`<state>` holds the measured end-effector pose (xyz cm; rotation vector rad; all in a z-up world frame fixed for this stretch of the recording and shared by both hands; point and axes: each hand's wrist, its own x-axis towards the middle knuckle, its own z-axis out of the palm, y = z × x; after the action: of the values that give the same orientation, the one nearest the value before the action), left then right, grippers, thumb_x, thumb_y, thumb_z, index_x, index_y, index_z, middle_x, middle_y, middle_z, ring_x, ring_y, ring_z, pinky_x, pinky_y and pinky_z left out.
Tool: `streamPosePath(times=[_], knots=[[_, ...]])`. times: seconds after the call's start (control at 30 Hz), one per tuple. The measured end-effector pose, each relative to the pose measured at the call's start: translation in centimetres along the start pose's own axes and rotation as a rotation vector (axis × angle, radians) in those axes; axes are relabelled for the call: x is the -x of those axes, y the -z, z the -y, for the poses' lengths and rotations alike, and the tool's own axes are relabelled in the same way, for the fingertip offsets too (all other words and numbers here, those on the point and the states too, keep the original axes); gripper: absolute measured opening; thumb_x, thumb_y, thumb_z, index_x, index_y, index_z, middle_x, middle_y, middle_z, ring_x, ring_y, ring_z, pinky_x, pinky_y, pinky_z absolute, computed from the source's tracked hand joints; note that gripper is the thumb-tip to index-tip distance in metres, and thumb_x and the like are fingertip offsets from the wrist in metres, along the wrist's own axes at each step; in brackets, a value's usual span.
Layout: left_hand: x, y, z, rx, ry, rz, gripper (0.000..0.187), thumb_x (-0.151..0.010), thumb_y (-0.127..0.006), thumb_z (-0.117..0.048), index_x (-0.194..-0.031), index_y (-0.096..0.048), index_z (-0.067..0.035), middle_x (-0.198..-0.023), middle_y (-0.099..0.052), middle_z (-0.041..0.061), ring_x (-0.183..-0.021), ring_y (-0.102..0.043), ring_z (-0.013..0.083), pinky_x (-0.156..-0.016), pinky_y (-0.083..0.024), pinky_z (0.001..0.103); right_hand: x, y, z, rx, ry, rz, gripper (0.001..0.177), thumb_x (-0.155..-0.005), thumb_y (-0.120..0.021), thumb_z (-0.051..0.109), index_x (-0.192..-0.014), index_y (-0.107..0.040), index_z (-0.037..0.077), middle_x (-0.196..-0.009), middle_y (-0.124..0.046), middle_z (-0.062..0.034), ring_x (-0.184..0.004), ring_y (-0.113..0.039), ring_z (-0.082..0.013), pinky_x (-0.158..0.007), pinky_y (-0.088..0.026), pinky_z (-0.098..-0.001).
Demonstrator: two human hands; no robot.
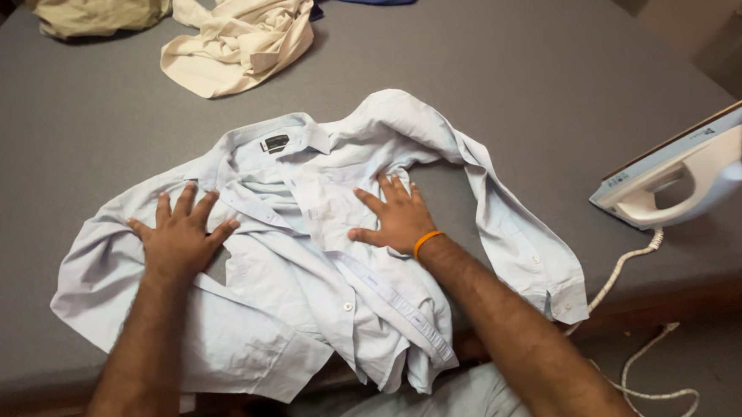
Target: The person irons a light blue long-sleeved shirt laid out on a bed. They use a steam iron to smooth the front, sleeves, and collar, frequently adjusting the fabric with their hands to ensure even coverage.
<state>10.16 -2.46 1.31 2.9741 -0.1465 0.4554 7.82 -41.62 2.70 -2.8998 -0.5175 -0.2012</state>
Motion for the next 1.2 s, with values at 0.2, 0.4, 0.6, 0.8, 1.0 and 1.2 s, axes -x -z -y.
streamPosePath(times=[0.2, 0.4, 0.6, 0.8, 1.0, 1.2], knots=[[1.9, 0.1, -0.2, 0.077, -0.205, -0.352, 0.075, -0.089, -0.063, -0.067, -0.141, -0.061, -0.012, -0.151, -0.055, 0.013, -0.143, -0.047, 0.0329, -0.118, -0.033, 0.061, 1.9, 1.4, -2.9, -0.250, -0.031, -0.161, 0.090, -0.084, -0.066, 0.065, -0.158, -0.039, 0.020, -0.161, -0.033, -0.0240, -0.149, -0.029, -0.0422, -0.118, -0.026, -0.0553], [3.0, 1.2, -1.6, 0.084, -0.069, -0.137, 0.061, -0.092, -0.069, -0.059, -0.132, -0.067, -0.013, -0.118, -0.064, 0.012, -0.115, -0.060, 0.0303, -0.099, -0.049, 0.046, 3.3, 0.6, -4.2, -0.559, -0.132, -0.451, 0.065, -0.093, -0.071, 0.038, -0.148, -0.049, 0.010, -0.144, -0.056, -0.0191, -0.133, -0.054, -0.0370, -0.111, -0.044, -0.0419], [4.6, 0.4, -2.8, 0.099, -0.065, -0.209, 0.049, -0.095, -0.068, -0.048, -0.132, -0.066, -0.016, -0.110, -0.067, 0.013, -0.103, -0.064, 0.0351, -0.090, -0.050, 0.048, 5.3, 0.8, -3.5, -0.589, -0.194, -0.420, 0.052, -0.095, -0.066, 0.028, -0.142, -0.054, 0.008, -0.140, -0.059, -0.0189, -0.127, -0.057, -0.0368, -0.107, -0.046, -0.0406], [9.7, 3.2, -7.6, 0.402, -0.050, -0.079, 0.060, -0.087, -0.071, -0.041, -0.141, -0.058, -0.018, -0.120, -0.069, 0.019, -0.103, -0.068, 0.0371, -0.090, -0.051, 0.049, 6.9, 1.5, -3.0, -0.617, -0.293, -0.449, 0.044, -0.094, -0.066, 0.019, -0.135, -0.061, 0.006, -0.134, -0.063, -0.0181, -0.121, -0.063, -0.0338, -0.103, -0.050, -0.0377], [12.6, 7.2, -8.5, 0.364, 0.238, 0.447, 0.068, -0.092, -0.070, -0.038, -0.156, -0.048, -0.036, -0.112, -0.078, 0.021, -0.103, -0.075, 0.0348, -0.095, -0.058, 0.044, 9.3, 2.1, -2.3, -0.677, -0.335, -0.435, 0.048, -0.090, -0.070, 0.016, -0.135, -0.059, 0.005, -0.121, -0.070, -0.0215, -0.112, -0.069, -0.0320, -0.096, -0.054, -0.0375], [13.3, 9.5, -4.0, 0.305, 0.267, 0.642, 0.061, -0.088, -0.074, -0.038, -0.146, -0.055, -0.037, -0.128, -0.075, 0.011, -0.108, -0.076, 0.0275, -0.099, -0.057, 0.043, 12.2, 2.7, -2.0, -1.027, -0.326, -0.211, 0.057, -0.090, -0.069, 0.011, -0.144, -0.051, 0.008, -0.106, -0.069, -0.0109, -0.088, -0.064, -0.0159, -0.077, -0.054, -0.0264]])
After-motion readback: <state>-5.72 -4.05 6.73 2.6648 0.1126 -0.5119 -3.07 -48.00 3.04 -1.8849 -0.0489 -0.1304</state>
